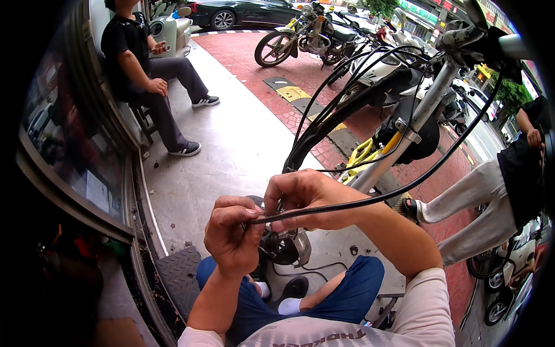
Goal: The person connects wires on a motorcycle using pliers and tape. They strip wire insulation, join the ends, and wrap the connection with electrical tape.
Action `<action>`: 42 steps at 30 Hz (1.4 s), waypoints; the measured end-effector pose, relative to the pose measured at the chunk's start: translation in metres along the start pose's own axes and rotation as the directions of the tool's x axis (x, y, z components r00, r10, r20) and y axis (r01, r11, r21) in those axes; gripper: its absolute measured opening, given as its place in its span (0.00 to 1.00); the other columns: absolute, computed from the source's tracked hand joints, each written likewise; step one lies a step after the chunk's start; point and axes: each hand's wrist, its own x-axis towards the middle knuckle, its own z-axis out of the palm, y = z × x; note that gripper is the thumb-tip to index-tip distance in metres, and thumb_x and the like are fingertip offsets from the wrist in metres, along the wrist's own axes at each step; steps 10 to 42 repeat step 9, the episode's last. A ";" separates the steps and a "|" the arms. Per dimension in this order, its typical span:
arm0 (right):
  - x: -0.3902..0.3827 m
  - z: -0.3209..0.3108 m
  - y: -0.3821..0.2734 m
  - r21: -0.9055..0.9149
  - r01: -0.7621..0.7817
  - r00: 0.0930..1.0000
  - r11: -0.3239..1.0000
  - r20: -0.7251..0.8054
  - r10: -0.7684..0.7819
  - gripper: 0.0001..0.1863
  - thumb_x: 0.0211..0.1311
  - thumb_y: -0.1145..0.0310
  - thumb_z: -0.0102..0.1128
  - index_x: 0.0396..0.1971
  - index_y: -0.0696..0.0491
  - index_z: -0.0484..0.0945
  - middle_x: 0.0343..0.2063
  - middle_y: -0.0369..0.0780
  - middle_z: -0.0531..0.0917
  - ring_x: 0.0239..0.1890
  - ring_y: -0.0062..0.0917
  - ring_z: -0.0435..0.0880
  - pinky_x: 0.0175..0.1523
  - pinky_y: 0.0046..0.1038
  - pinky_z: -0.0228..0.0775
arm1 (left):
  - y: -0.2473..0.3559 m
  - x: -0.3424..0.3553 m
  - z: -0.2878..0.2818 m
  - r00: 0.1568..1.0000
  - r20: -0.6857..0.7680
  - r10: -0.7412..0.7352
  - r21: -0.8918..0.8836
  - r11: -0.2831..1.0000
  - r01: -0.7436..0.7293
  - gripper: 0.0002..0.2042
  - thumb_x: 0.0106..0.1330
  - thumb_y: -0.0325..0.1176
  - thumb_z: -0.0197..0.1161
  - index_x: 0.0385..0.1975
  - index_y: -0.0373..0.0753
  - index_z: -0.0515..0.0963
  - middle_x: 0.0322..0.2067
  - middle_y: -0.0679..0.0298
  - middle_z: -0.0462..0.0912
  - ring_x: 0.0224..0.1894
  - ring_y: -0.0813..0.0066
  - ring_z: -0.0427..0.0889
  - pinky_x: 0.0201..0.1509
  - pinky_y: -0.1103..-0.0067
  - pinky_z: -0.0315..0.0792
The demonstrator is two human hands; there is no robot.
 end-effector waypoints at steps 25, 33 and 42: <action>0.005 0.001 -0.004 -0.069 -0.144 0.987 0.987 -0.081 0.139 0.12 0.63 0.66 0.73 0.41 0.56 0.83 0.27 0.34 0.84 0.29 0.16 0.79 0.35 0.24 0.71 | -0.010 -0.001 -0.005 0.996 -0.007 -0.091 -0.038 0.995 0.091 0.12 0.68 0.22 0.69 0.45 0.36 0.73 0.42 0.55 0.79 0.42 0.73 0.79 0.48 0.78 0.75; 0.005 0.001 -0.004 -0.069 -0.144 0.987 0.987 -0.081 0.139 0.12 0.63 0.66 0.73 0.41 0.56 0.83 0.27 0.34 0.84 0.29 0.16 0.79 0.35 0.24 0.71 | -0.010 -0.001 -0.005 0.996 -0.007 -0.091 -0.038 0.995 0.091 0.12 0.68 0.22 0.69 0.45 0.36 0.73 0.42 0.55 0.79 0.42 0.73 0.79 0.48 0.78 0.75; 0.005 0.001 -0.004 -0.069 -0.144 0.987 0.987 -0.081 0.139 0.12 0.63 0.66 0.73 0.41 0.56 0.83 0.27 0.34 0.84 0.29 0.16 0.79 0.35 0.24 0.71 | -0.010 -0.001 -0.005 0.996 -0.007 -0.091 -0.038 0.995 0.091 0.12 0.68 0.22 0.69 0.45 0.36 0.73 0.42 0.55 0.79 0.42 0.73 0.79 0.48 0.78 0.75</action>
